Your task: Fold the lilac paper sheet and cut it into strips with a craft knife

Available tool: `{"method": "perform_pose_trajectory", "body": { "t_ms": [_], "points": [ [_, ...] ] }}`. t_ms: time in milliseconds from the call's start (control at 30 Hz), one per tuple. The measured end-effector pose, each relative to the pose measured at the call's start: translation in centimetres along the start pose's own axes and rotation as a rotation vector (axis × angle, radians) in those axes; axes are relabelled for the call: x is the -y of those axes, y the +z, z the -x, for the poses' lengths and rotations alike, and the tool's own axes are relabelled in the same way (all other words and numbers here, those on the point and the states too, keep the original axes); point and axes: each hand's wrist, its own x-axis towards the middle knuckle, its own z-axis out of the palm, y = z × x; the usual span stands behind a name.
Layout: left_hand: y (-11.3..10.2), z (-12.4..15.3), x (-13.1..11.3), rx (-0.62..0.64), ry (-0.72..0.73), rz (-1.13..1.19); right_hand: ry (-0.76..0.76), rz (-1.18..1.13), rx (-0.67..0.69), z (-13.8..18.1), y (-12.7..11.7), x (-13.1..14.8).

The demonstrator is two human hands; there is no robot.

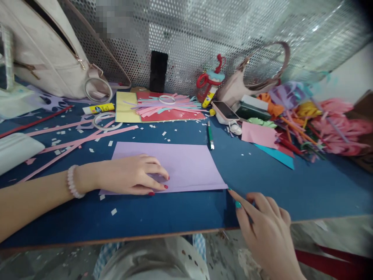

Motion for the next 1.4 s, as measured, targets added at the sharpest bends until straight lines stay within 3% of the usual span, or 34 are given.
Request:
{"method": "perform_pose_trajectory", "body": {
  "t_ms": [133,333,433,533,733,800,867,1100,1233,1400],
  "points": [
    [0.3,0.1,0.3,-0.017,-0.004,0.07,-0.061,0.027,-0.129,-1.2,-0.3,-0.7],
    [0.3,0.2,0.2,-0.027,-0.05,0.183,-0.491,0.022,-0.158,-4.6,-1.0,0.3],
    [-0.1,0.4,0.0,-0.031,-0.091,0.229,-0.557,-0.02,-0.221,-6.2,-0.7,0.6],
    [-0.6,0.7,-0.2,-0.111,-0.096,0.232,-0.464,-0.219,-0.335,-7.5,-0.3,-0.1],
    [-1.0,1.0,-0.4,-0.374,0.003,0.011,0.044,-0.837,-0.439,-11.0,0.9,-2.3],
    [-0.9,1.0,-0.7,-0.39,0.027,-0.059,0.15,-0.965,-0.371,-13.1,1.9,-2.5],
    [-0.6,0.8,-0.9,-0.347,0.042,-0.091,0.139,-1.023,-0.168,-15.5,3.2,-2.2],
    [0.8,0.2,-1.0,0.024,-0.058,-0.099,0.041,-0.805,0.096,-22.4,6.9,0.1],
    [1.1,0.3,-0.9,0.047,-0.089,-0.065,0.083,-0.513,0.138,-23.1,6.8,0.2],
    [0.6,-0.1,-1.6,0.026,-0.129,-0.065,0.192,-0.189,0.279,-21.3,6.3,-1.5]
  ]
}}
